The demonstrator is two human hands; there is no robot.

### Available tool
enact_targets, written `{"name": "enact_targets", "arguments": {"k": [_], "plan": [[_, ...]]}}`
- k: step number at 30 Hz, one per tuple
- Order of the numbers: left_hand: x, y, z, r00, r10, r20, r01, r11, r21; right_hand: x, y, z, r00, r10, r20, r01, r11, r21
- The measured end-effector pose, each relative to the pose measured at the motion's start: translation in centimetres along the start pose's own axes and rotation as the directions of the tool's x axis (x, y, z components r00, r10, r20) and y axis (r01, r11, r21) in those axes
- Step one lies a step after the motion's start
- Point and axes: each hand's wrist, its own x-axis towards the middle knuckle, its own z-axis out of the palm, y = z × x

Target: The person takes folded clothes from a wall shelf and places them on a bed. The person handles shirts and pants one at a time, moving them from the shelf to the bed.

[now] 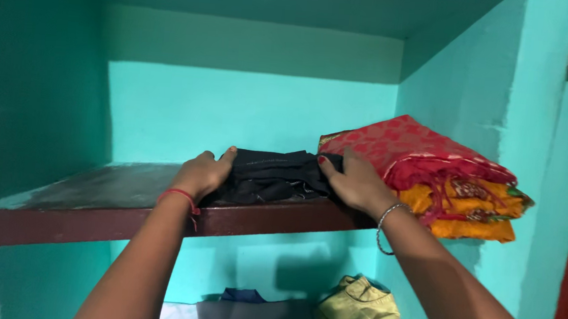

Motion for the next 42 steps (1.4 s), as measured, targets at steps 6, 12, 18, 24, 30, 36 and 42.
{"name": "enact_targets", "arguments": {"k": [6, 12, 18, 24, 30, 36, 42], "plan": [[0.6, 0.2, -0.1, 0.998, -0.054, 0.016, 0.056, 0.979, -0.197, 2.5, -0.1, 1.7, 0.971, 0.23, 0.062, -0.234, 0.97, 0.068], [0.7, -0.6, -0.7, 0.996, -0.081, 0.038, 0.089, 0.92, -0.381, 5.2, 0.8, 2.6, 0.953, 0.26, 0.156, -0.287, 0.938, 0.196], [0.0, -2.1, -2.3, 0.992, -0.062, 0.109, 0.121, 0.701, -0.703, 4.5, -1.2, 1.2, 0.892, 0.29, 0.346, -0.41, 0.842, 0.35], [1.2, -2.4, -2.4, 0.971, -0.225, 0.087, 0.203, 0.572, -0.795, 4.7, -1.7, 1.2, 0.804, 0.191, 0.564, -0.458, 0.803, 0.382], [1.7, -2.4, -1.6, 0.986, -0.165, 0.015, 0.145, 0.819, -0.555, 7.9, 0.5, 2.8, 0.662, 0.136, 0.737, -0.463, 0.847, 0.259], [2.1, -2.5, -1.0, 0.995, -0.094, 0.042, 0.1, 0.786, -0.61, 12.2, 2.9, 4.8, 0.632, 0.181, 0.753, -0.262, 0.965, -0.013], [2.3, -2.3, 0.0, 0.999, -0.04, 0.023, 0.045, 0.715, -0.698, 12.9, 3.9, 5.5, 0.663, 0.171, 0.729, -0.267, 0.964, 0.017]]}}
